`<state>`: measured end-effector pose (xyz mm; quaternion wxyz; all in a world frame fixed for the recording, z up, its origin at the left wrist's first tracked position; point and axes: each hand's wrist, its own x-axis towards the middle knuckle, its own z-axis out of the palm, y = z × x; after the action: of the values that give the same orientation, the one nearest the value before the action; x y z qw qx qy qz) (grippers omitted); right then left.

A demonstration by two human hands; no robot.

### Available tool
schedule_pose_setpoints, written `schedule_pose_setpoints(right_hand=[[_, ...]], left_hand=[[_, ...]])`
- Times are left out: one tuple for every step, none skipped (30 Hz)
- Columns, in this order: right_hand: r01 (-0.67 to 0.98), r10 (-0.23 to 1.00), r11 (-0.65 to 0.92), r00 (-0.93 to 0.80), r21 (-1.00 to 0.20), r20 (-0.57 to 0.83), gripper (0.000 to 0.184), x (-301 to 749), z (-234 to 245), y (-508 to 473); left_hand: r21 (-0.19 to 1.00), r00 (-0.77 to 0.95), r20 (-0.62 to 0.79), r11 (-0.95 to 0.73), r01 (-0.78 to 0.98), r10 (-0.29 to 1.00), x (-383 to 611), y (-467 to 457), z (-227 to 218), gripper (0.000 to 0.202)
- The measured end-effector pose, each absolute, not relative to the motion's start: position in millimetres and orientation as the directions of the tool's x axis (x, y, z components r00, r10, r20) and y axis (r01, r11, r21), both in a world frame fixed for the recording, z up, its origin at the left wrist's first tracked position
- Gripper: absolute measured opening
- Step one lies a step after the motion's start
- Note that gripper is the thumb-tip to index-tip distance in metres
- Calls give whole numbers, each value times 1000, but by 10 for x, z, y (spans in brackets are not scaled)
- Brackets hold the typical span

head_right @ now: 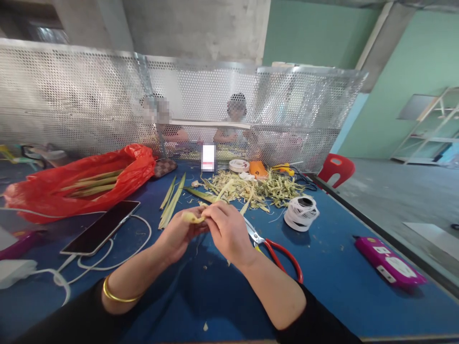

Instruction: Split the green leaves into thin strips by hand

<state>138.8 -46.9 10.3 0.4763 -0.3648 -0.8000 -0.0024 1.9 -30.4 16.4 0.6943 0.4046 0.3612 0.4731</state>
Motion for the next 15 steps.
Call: schedule_pose_setpoints(right_hand=[[600, 545, 750, -322, -278, 774, 16, 1395, 112, -471], [614, 505, 763, -370, -203, 780, 18, 1401, 119, -473], [627, 472, 769, -419, -129, 776, 19, 1405, 123, -476], [636, 447, 770, -468, -61, 762, 21, 1407, 126, -482], [641, 434, 767, -511, -7, 742, 22, 1407, 128, -489], [642, 427, 766, -546, 33, 721, 23, 1405, 128, -498], [637, 421, 769, -572, 57, 704, 23, 1403, 127, -505], [632, 420, 773, -579, 59, 698, 24, 1400, 126, -512], [635, 429, 772, -559, 33, 710, 24, 1398, 124, -514], [650, 453, 759, -504, -23, 735, 22, 1398, 123, -513], [679, 499, 726, -413, -107, 762, 20, 1402, 120, -507], [708, 563, 673, -305, -212, 768, 19, 1408, 118, -496], [726, 643, 604, -200, -328, 740, 19, 1415, 114, -482], [729, 729, 526, -120, -439, 674, 20, 1423, 111, -468], [718, 808, 455, -83, -527, 583, 19, 1430, 106, -454]], left_hand=[[864, 298, -160, 280, -419, 941, -3, -293, 196, 15], [832, 300, -191, 317, -455, 934, -22, -285, 218, 13], [814, 299, -210, 336, -474, 931, -36, -281, 228, 11], [813, 295, -210, 334, -477, 932, -43, -280, 227, 10], [824, 288, -191, 313, -472, 938, -45, -283, 218, 11], [836, 279, -168, 287, -467, 945, -42, -287, 204, 13], [848, 267, -144, 258, -464, 953, -36, -291, 189, 16], [855, 255, -123, 233, -463, 959, -29, -293, 176, 18], [858, 243, -108, 214, -467, 964, -23, -295, 167, 19], [858, 234, -103, 205, -471, 967, -19, -294, 163, 20], [861, 229, -106, 204, -465, 968, -18, -293, 162, 20], [867, 226, -114, 208, -453, 967, -20, -290, 165, 19], [875, 221, -122, 210, -437, 968, -23, -287, 169, 19], [883, 210, -132, 212, -420, 969, -27, -284, 172, 19], [888, 194, -141, 210, -408, 971, -31, -280, 174, 19]])
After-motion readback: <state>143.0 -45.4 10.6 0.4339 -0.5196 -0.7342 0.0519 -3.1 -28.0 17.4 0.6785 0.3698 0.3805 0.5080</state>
